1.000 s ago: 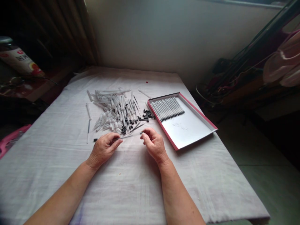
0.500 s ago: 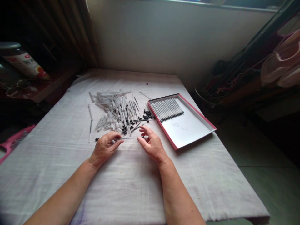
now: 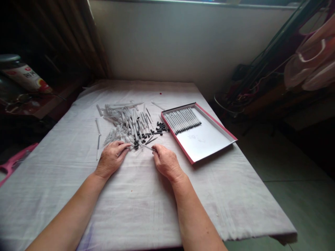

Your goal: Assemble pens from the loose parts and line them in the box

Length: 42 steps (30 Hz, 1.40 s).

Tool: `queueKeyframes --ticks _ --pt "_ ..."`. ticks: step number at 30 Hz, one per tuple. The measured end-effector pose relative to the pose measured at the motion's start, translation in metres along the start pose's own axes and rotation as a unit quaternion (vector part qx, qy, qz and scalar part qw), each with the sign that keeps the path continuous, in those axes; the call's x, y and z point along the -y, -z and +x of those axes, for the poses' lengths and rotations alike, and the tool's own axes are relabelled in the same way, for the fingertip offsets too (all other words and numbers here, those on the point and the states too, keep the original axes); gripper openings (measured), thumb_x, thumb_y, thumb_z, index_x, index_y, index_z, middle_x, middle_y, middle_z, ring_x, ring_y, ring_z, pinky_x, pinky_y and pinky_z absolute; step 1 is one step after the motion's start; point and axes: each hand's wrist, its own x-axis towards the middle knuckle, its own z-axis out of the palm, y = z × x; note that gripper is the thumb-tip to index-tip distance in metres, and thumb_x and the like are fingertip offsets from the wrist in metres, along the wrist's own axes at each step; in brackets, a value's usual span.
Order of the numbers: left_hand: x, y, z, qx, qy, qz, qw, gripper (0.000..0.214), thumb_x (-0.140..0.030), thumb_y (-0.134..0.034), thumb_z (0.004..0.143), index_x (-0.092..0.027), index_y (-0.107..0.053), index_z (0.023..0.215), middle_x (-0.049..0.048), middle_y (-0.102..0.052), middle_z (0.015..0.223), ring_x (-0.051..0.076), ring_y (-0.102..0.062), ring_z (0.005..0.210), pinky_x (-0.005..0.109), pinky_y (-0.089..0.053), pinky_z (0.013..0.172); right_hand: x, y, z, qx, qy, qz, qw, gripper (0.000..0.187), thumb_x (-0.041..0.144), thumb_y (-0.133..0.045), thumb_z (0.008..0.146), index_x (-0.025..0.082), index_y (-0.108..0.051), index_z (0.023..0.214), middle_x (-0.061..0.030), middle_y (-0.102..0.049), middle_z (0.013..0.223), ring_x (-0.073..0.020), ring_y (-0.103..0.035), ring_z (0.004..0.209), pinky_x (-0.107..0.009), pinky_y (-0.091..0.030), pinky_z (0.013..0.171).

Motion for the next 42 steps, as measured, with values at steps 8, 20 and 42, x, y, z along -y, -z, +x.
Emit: queueKeyframes --ticks 8,20,42 --pt "-0.013 0.001 0.009 0.020 0.015 0.069 0.997 0.015 -0.029 -0.062 0.084 -0.024 -0.071 0.096 0.0083 -0.064 0.097 0.029 -0.058 0.095 0.045 -0.043 0.085 -0.001 -0.005 0.001 -0.052 0.018 0.048 0.997 0.033 0.016 -0.050 0.086 0.023 -0.065 0.115 -0.0083 -0.070 0.110 -0.0224 -0.066 0.100 -0.036 -0.051 0.093" --pt "-0.009 0.001 0.002 -0.109 0.044 -0.075 0.990 0.029 -0.034 -0.047 0.094 -0.021 -0.063 0.114 0.0093 -0.068 0.103 0.023 -0.063 0.095 0.036 -0.047 0.088 0.010 -0.005 0.000 -0.061 0.012 0.082 0.995 0.020 0.022 -0.056 0.084 0.023 -0.073 0.096 -0.0067 -0.074 0.092 -0.0199 -0.067 0.082 -0.032 -0.053 0.080" --pt "-0.043 0.006 -0.001 -0.017 0.266 -0.525 0.809 0.039 -0.051 -0.064 0.080 -0.018 -0.054 0.098 0.0105 -0.073 0.100 0.012 -0.063 0.061 0.021 -0.041 0.048 0.019 -0.010 -0.002 -0.028 0.037 0.108 0.993 0.018 0.025 -0.056 0.087 0.022 -0.073 0.093 -0.0072 -0.075 0.088 -0.0204 -0.069 0.080 -0.031 -0.053 0.075"
